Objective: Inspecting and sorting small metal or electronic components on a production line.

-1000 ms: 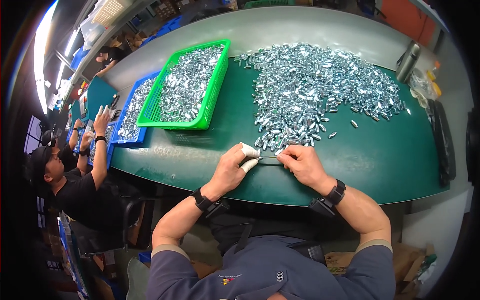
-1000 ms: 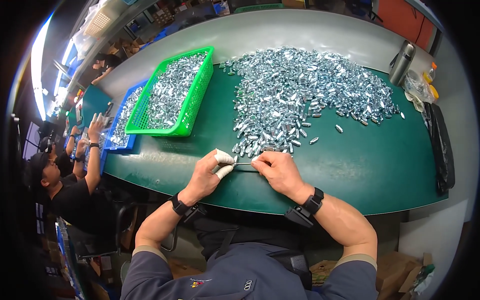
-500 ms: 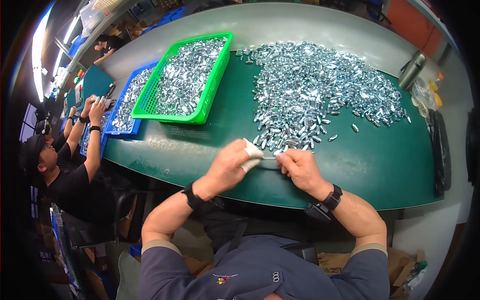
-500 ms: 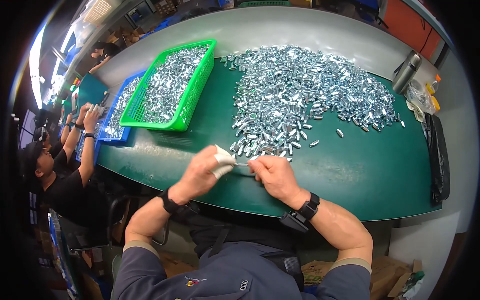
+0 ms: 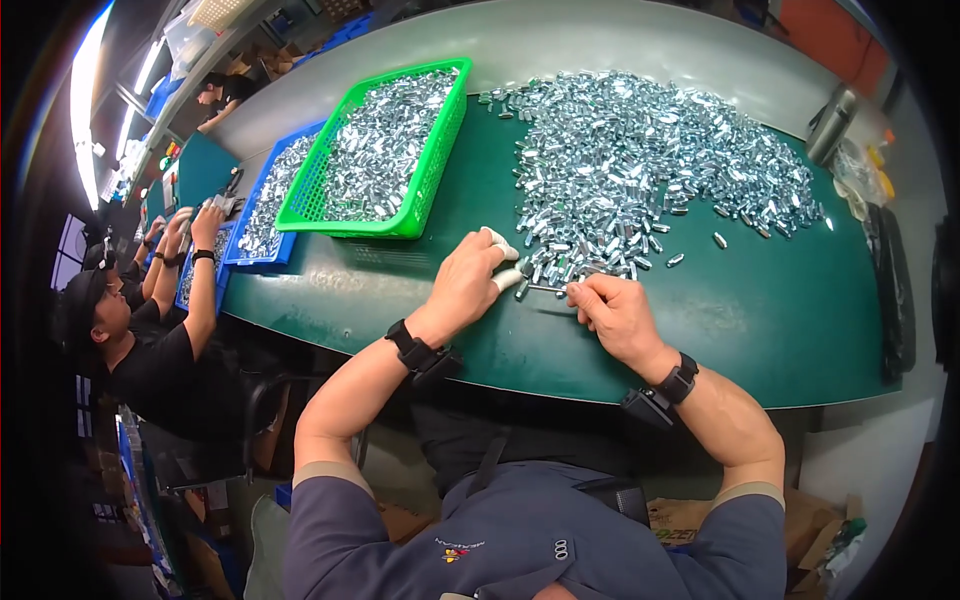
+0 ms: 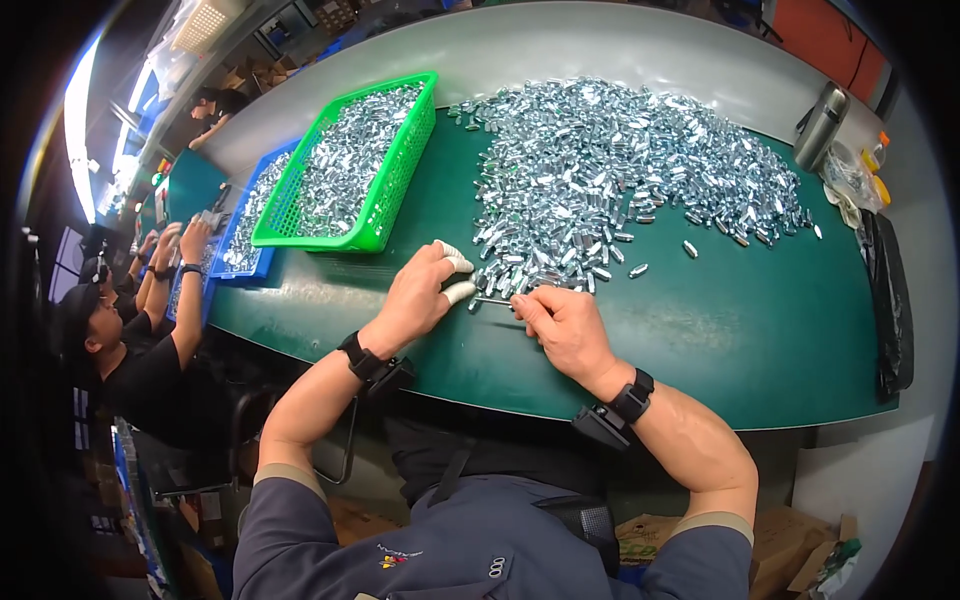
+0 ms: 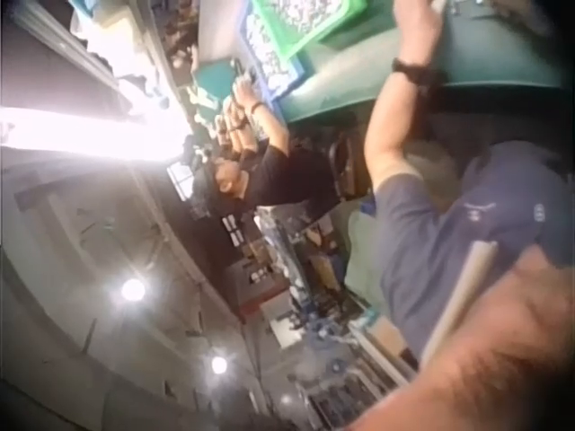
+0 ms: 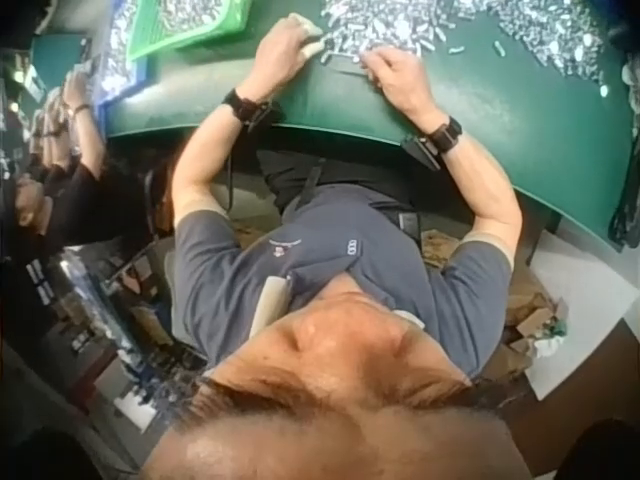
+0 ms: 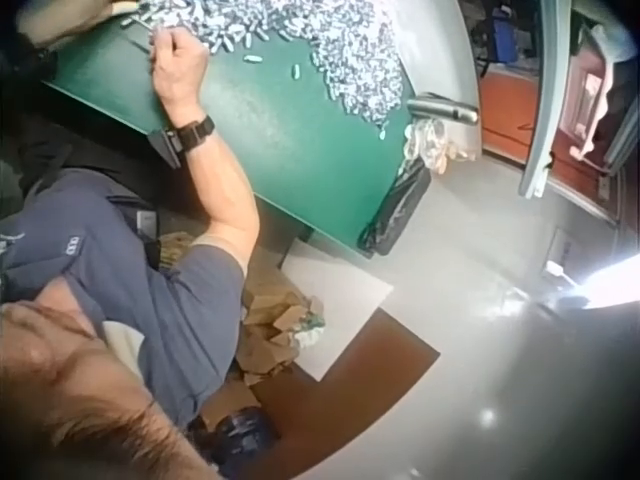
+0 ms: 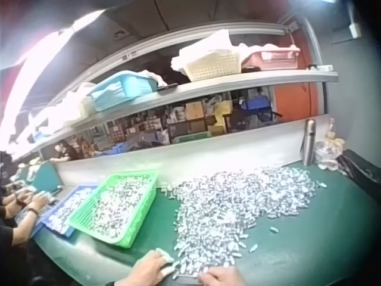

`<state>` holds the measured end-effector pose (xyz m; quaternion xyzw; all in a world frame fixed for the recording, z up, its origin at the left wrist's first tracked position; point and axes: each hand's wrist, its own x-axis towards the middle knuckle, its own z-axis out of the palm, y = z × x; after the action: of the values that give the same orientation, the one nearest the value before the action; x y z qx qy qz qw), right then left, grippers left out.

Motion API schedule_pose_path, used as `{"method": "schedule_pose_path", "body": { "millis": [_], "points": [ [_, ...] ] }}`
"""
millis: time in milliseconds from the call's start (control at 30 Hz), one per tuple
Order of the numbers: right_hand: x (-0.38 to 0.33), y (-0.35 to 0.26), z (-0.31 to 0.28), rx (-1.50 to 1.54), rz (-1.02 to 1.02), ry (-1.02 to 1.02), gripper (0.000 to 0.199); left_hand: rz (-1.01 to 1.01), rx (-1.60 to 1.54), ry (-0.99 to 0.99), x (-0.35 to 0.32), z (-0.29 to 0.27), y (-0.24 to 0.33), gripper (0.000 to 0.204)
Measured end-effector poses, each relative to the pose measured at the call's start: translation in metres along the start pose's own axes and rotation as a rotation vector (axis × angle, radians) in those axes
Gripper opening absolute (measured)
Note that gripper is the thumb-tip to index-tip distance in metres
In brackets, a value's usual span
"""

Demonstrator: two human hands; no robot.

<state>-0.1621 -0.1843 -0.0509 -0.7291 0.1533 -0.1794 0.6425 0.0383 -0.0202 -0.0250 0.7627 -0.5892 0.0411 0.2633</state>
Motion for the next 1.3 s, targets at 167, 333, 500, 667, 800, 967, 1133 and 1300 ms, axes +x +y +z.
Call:
{"method": "schedule_pose_path", "body": {
  "millis": [167,333,500,667,800,967,1133,1300],
  "points": [
    [0.004,0.005,0.0,-0.031,-0.031,0.057,0.026,-0.072,-0.06,-0.016,-0.009,0.004,-0.003,0.02],
    [0.003,0.002,-0.004,-0.036,-0.028,0.08,0.023,-0.085,-0.069,0.043,-0.005,0.003,0.015,0.015],
    [0.004,0.003,-0.002,-0.042,-0.03,0.094,0.022,-0.096,-0.07,0.021,-0.006,0.008,0.006,0.014],
    [0.003,0.0,-0.003,-0.084,-0.011,0.099,0.022,-0.08,-0.129,0.048,-0.016,0.001,0.012,0.015],
    [0.004,0.0,-0.004,-0.089,-0.064,0.09,0.025,-0.035,-0.182,0.066,-0.018,-0.004,0.029,0.017],
    [0.001,-0.001,-0.003,-0.107,-0.063,0.038,0.029,0.063,-0.182,0.05,-0.014,0.0,0.042,0.018],
    [-0.002,-0.008,-0.002,-0.099,0.063,-0.05,0.038,0.072,-0.242,0.025,-0.013,0.006,0.052,0.018],
    [-0.002,-0.005,0.003,-0.04,-0.055,-0.044,0.041,0.109,-0.173,-0.007,-0.011,-0.012,0.05,0.019]
  ]
}}
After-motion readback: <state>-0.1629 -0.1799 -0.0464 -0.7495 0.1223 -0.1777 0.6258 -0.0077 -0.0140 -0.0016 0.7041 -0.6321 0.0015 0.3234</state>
